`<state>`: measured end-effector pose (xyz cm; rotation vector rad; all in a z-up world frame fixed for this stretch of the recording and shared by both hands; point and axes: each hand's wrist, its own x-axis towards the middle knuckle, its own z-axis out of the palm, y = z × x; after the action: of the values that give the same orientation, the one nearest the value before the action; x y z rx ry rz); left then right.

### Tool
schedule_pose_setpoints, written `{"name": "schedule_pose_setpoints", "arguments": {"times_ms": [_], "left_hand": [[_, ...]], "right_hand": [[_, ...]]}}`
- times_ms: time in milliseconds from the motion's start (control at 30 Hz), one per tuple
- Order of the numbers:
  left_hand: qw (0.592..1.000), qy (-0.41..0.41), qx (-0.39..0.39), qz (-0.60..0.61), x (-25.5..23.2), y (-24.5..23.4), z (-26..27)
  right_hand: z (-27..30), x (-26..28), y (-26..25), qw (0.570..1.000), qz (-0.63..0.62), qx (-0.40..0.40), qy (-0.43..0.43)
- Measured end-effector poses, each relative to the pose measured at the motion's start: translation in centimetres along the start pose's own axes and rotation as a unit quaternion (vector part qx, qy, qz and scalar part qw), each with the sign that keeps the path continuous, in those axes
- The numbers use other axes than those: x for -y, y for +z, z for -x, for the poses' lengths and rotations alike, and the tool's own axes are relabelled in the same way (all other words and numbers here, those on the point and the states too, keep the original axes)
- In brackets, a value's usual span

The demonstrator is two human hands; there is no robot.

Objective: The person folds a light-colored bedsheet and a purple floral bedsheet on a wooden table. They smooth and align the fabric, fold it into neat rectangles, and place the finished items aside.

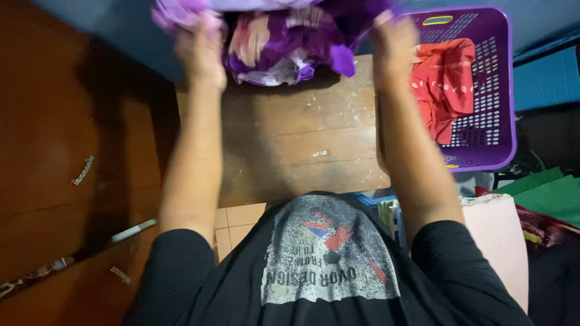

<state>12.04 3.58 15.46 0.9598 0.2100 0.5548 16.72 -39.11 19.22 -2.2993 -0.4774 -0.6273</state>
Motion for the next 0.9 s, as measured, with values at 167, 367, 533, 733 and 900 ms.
{"name": "schedule_pose_setpoints", "arguments": {"times_ms": [167, 367, 533, 733, 900], "left_hand": [[0.986, 0.119, 0.087, -0.081, -10.4, -3.7, -1.2], [0.862, -0.107, 0.056, -0.493, -7.9, -9.0, 5.0], [0.802, -0.003, 0.018, -0.597, -3.2, -13.0, 8.3], [0.855, -0.041, 0.019, -0.516, -1.7, -14.0, 8.4], [0.979, -0.006, -0.073, -0.189, -9.0, -12.1, 0.1]], "right_hand": [[-3.2, 0.9, -6.9, 0.782, -0.611, -0.063, 0.105], [2.3, 2.1, -5.5, 0.852, -0.44, 0.088, 0.271], [9.9, -0.5, -0.1, 0.878, -0.23, 0.192, 0.373], [12.1, -1.6, 4.1, 0.739, -0.297, 0.261, 0.546], [1.3, 0.7, 4.6, 0.933, -0.203, 0.214, 0.204]]}}
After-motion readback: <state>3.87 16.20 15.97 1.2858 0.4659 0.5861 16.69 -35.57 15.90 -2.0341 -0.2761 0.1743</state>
